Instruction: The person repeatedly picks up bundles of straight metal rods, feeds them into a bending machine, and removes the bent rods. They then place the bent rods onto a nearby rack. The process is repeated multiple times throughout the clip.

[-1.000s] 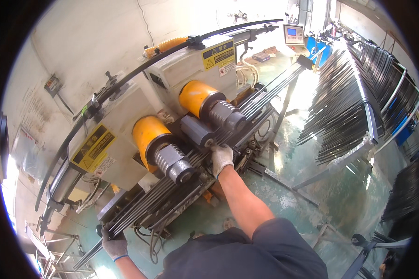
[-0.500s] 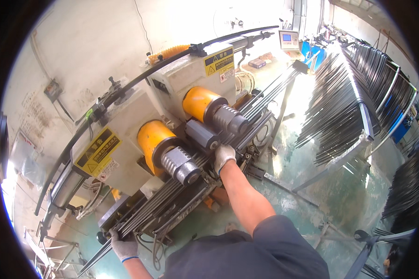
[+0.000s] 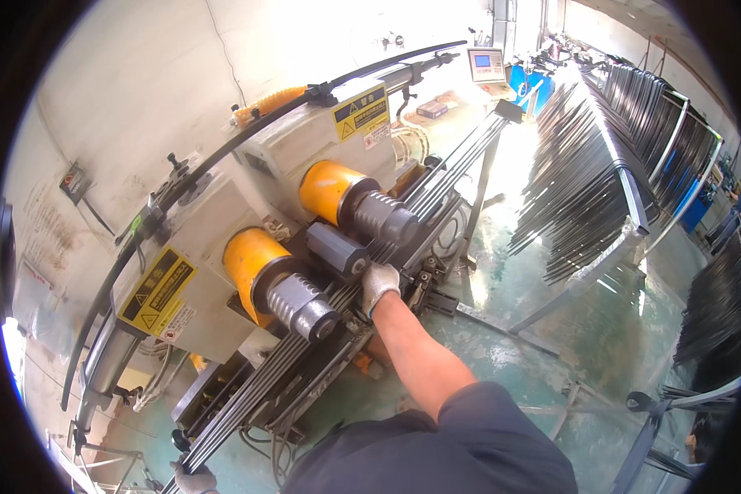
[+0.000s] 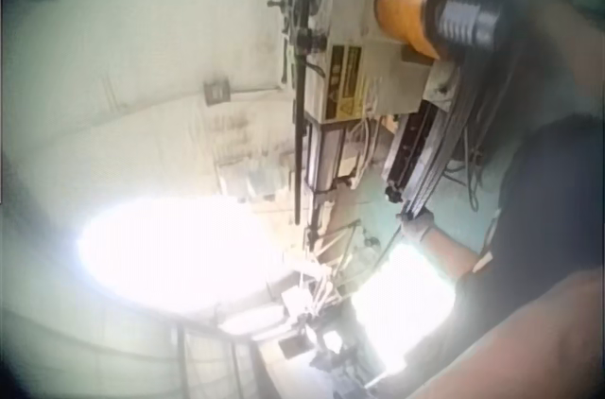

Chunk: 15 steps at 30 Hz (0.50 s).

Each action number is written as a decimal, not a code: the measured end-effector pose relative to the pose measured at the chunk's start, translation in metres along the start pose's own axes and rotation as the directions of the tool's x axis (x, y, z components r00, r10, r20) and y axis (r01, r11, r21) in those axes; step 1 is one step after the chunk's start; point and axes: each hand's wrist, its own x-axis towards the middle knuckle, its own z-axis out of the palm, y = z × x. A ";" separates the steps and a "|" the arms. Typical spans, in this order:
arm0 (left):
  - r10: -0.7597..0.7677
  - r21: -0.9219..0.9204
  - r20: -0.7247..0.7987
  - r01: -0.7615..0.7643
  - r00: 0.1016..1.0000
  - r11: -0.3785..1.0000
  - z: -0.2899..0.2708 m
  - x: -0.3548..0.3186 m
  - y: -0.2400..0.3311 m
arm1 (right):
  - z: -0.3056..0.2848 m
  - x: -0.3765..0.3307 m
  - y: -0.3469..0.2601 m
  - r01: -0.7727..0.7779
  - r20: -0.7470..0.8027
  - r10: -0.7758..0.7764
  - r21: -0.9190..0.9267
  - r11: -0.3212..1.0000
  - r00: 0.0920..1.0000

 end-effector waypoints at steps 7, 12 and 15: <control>-0.530 -0.771 0.155 0.437 0.834 0.462 0.035 -0.043 0.098 | -0.023 0.054 0.032 0.295 0.004 -0.296 -0.102 0.950 0.955; -0.522 -0.718 0.245 0.515 0.817 0.468 0.054 -0.076 0.100 | 0.003 -0.010 0.002 0.069 -0.026 -0.068 0.057 0.996 0.997; -0.567 -0.672 0.266 0.572 0.780 0.470 0.075 -0.099 0.120 | 0.005 -0.020 -0.004 0.095 -0.068 -0.095 -0.005 0.995 0.993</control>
